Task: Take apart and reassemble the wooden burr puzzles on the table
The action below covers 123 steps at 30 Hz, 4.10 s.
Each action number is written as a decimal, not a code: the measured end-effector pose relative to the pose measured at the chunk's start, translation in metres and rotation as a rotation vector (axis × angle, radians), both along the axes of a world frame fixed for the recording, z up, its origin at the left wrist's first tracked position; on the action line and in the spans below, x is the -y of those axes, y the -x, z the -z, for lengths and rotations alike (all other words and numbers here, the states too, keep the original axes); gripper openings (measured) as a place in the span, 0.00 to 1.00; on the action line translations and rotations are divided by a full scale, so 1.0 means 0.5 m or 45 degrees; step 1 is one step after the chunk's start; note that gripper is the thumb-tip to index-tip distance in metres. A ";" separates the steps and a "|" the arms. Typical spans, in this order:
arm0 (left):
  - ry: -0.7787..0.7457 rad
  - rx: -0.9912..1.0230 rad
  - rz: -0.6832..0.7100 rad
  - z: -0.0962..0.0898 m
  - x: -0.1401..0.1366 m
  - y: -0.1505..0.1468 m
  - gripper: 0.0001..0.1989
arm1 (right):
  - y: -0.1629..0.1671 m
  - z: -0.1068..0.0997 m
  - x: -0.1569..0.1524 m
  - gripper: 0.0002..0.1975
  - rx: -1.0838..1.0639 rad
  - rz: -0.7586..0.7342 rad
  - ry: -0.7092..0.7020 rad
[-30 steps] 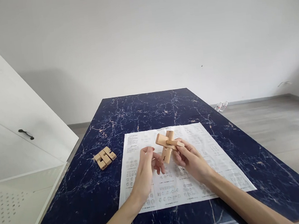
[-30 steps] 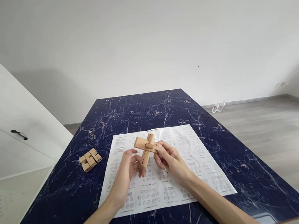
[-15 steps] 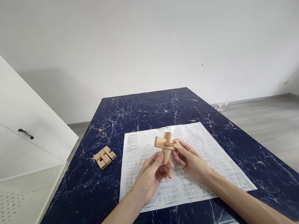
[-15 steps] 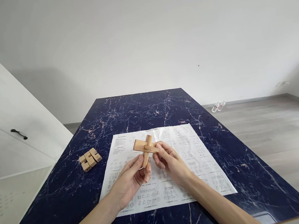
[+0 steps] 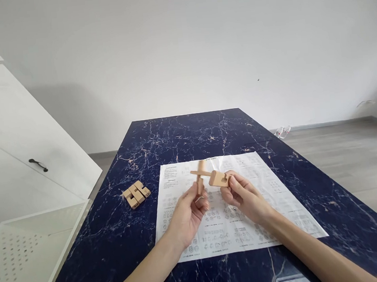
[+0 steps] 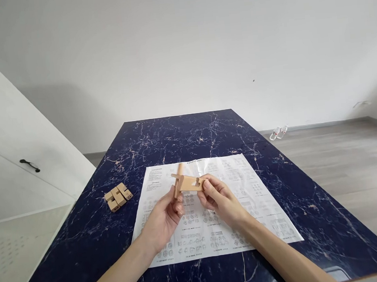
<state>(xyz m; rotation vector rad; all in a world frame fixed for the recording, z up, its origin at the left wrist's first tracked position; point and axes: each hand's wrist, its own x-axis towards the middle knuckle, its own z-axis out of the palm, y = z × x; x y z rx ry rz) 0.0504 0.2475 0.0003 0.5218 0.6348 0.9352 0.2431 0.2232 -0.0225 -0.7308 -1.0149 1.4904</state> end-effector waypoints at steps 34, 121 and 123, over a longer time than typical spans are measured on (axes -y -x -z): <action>-0.647 -0.820 -0.002 0.001 -0.003 0.008 0.19 | -0.055 -0.004 -0.036 0.16 1.266 0.352 -0.527; -0.646 -0.870 0.193 -0.015 0.010 -0.018 0.21 | -0.020 0.012 -0.043 0.15 1.932 0.947 -0.573; -0.652 -0.850 0.238 -0.018 0.009 -0.016 0.21 | -0.025 0.012 -0.044 0.15 1.928 0.923 -0.568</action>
